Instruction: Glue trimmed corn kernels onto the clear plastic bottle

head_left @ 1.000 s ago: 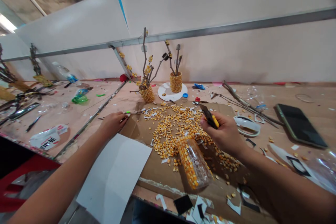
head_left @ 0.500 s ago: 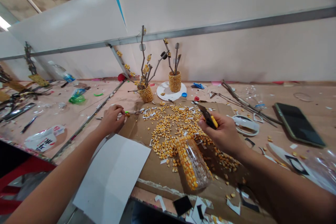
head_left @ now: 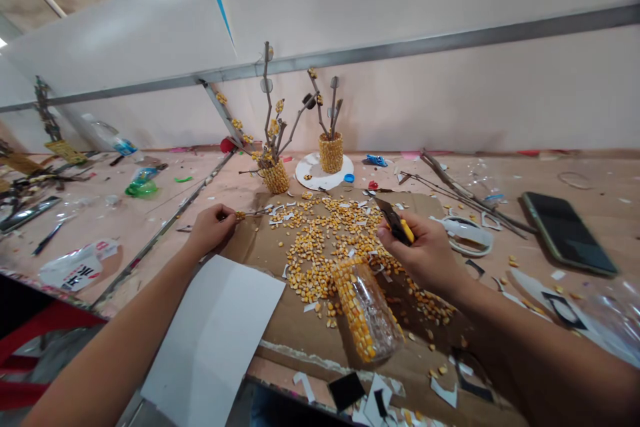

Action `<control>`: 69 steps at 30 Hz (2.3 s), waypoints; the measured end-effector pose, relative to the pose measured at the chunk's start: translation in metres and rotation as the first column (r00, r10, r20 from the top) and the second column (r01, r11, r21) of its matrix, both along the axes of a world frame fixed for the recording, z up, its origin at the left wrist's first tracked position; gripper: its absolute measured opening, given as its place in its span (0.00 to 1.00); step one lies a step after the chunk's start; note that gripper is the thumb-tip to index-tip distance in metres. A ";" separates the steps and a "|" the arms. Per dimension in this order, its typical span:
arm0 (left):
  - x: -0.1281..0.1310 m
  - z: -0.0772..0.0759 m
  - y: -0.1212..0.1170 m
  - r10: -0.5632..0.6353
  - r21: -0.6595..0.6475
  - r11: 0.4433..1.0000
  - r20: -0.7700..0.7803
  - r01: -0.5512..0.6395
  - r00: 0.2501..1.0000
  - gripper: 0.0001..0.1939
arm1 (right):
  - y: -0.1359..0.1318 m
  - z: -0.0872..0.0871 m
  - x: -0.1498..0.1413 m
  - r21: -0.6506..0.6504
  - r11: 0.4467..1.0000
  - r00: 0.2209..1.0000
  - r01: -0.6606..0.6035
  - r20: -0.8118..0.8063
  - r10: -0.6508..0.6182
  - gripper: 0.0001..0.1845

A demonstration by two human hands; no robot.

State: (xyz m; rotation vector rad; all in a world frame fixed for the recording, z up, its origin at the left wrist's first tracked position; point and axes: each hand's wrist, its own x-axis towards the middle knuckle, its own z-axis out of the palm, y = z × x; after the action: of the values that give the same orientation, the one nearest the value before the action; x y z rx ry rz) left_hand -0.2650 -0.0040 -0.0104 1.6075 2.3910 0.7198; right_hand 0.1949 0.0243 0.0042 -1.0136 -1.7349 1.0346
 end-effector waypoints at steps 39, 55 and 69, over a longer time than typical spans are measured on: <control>0.010 -0.014 0.001 -0.101 0.116 0.990 0.161 0.082 0.982 0.27 | -0.002 0.000 -0.001 0.029 0.999 1.000 0.017 0.009 -0.017 0.10; 0.006 -0.015 0.002 -0.130 0.132 0.985 0.180 0.108 0.975 0.30 | 0.000 -0.002 0.000 0.045 0.999 1.000 0.010 0.017 -0.011 0.12; 0.014 0.009 0.001 0.041 0.328 0.942 0.095 -0.070 0.995 0.14 | 0.000 -0.004 -0.001 0.037 0.999 1.000 -0.008 -0.014 0.009 0.12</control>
State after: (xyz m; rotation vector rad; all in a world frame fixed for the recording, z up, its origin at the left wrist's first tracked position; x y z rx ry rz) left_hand -0.2505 -0.0033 -0.0014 1.5869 2.3560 1.2342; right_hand 0.1941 0.0243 0.0004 -0.9744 -1.7425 1.0090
